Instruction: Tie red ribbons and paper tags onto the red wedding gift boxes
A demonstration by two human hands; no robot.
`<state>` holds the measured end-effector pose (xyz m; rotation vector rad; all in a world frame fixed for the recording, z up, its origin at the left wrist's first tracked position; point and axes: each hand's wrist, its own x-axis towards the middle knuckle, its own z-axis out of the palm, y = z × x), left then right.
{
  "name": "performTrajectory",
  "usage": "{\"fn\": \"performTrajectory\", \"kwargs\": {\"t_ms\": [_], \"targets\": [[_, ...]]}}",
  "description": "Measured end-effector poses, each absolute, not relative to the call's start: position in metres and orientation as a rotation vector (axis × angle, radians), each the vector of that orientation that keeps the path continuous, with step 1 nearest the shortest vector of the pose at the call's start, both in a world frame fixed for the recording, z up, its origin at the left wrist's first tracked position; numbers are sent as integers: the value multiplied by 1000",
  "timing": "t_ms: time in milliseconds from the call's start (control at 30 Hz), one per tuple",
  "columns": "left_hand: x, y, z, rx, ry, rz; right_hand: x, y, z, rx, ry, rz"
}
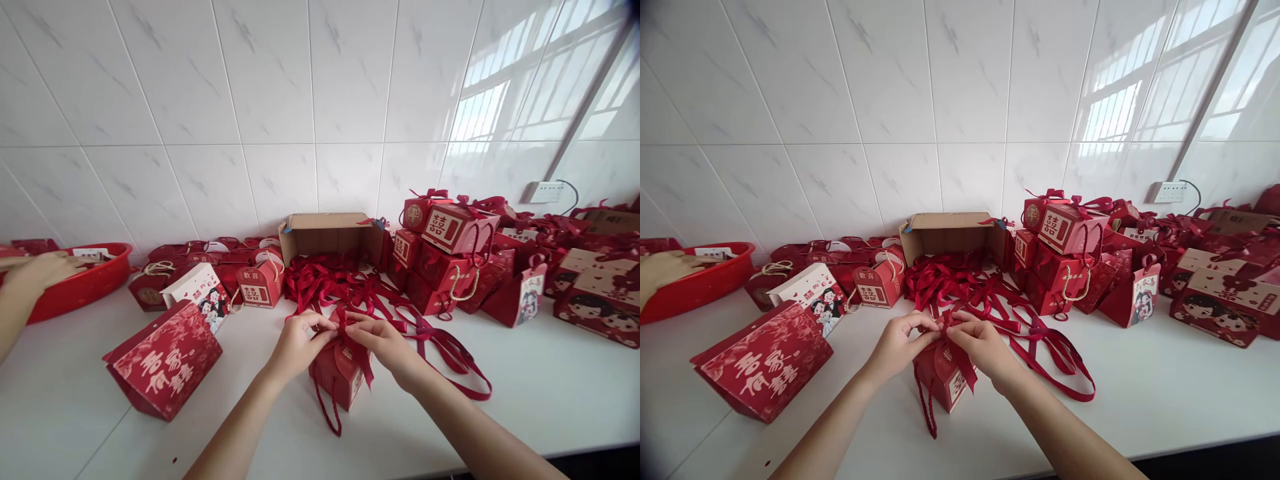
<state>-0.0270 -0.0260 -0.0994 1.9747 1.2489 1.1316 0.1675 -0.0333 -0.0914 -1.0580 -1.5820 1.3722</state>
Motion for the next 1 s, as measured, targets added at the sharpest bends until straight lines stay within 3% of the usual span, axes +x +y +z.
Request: {"fn": "performTrajectory", "kwargs": {"t_ms": [233,367,500,700,1000], "targets": [[-28,-35,-91,2084,1153,1009,184,-49,-83,-1193,-1979,720],[-27,-38,-86,2157,1122,979,192,-65,-65,-1390,-2161,555],[-27,-37,-82,2231,1106,938,193,-57,-50,-1301,-2176,627],[-29,-35,-70,2334,1117,816,183,-16,-58,-1053,-2139,1048],[-33,-30,-42,2407,1194,569,191,-24,-74,-716,-2356,742]]}}
